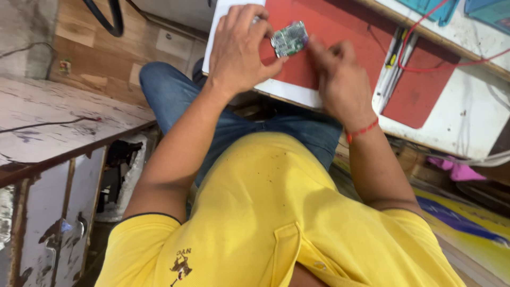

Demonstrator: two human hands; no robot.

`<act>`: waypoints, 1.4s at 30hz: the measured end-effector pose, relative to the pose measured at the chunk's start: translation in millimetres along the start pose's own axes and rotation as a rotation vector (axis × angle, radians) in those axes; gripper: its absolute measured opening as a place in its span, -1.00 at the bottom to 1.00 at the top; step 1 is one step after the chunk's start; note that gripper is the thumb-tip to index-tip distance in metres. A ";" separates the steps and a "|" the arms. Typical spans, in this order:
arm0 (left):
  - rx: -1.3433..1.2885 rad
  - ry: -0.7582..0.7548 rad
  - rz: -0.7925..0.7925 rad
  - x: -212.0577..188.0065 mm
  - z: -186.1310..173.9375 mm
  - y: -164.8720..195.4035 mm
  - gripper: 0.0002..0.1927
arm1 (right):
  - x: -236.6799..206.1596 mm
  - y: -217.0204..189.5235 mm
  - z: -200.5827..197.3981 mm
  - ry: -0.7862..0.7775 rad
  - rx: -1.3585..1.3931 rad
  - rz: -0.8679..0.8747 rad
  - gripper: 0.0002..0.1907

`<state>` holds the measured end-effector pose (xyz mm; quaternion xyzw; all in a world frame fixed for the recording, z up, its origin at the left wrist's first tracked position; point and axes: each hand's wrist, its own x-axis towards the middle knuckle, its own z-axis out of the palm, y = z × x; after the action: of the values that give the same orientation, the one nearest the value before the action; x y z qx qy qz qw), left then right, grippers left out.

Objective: The person uses a hot air gun to blow air onto a small circuit board, then scrapes the board's surface with a small purple tool. The person repeatedly scrapes different areas of the board while holding it steady on a red mat.

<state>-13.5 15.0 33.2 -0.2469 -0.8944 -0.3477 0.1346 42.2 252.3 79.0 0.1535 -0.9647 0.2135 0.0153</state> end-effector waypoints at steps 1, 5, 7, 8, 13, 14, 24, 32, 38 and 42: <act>0.008 0.015 0.019 0.7 -0.6 -0.8 -0.56 | 0.2 -0.9 0.1 -0.022 0.030 -0.028 -0.47; -0.004 0.016 0.042 0.0 -0.8 0.1 -0.56 | -1.0 -2.2 0.2 0.000 -0.002 0.066 -0.53; -0.004 0.021 0.027 -0.3 -0.2 1.6 -0.57 | -1.5 -1.5 0.0 -0.007 -0.010 0.057 -0.53; 0.002 0.027 0.031 -0.3 0.0 2.4 -0.57 | -1.5 -1.0 0.0 -0.043 0.029 -0.007 -0.50; -0.011 0.013 0.023 0.6 0.1 3.6 -0.58 | 2.3 -0.3 -0.3 -0.020 -0.075 0.026 -0.47; -0.017 0.006 0.014 0.4 0.0 3.5 -0.57 | 3.1 -0.8 -0.2 -0.033 -0.085 0.025 -0.46; 0.003 0.034 0.030 -2.0 3.0 3.7 -0.59 | 2.8 1.7 1.1 -0.077 0.033 -0.095 -0.51; 0.016 0.028 0.038 2.4 0.1 1.8 -0.54 | 1.6 0.7 2.9 -0.029 -0.008 -0.035 -0.50; 0.011 0.015 0.010 2.5 -0.3 4.5 -0.56 | 4.2 -0.8 3.5 -0.035 0.001 -0.044 -0.52; 0.000 0.019 0.015 1.8 -0.2 3.6 -0.57 | 2.9 0.9 4.4 0.035 -0.088 0.013 -0.53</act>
<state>-13.0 17.8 36.1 -0.2500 -0.8913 -0.3492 0.1457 39.3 250.4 75.0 0.1425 -0.9737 0.1737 0.0374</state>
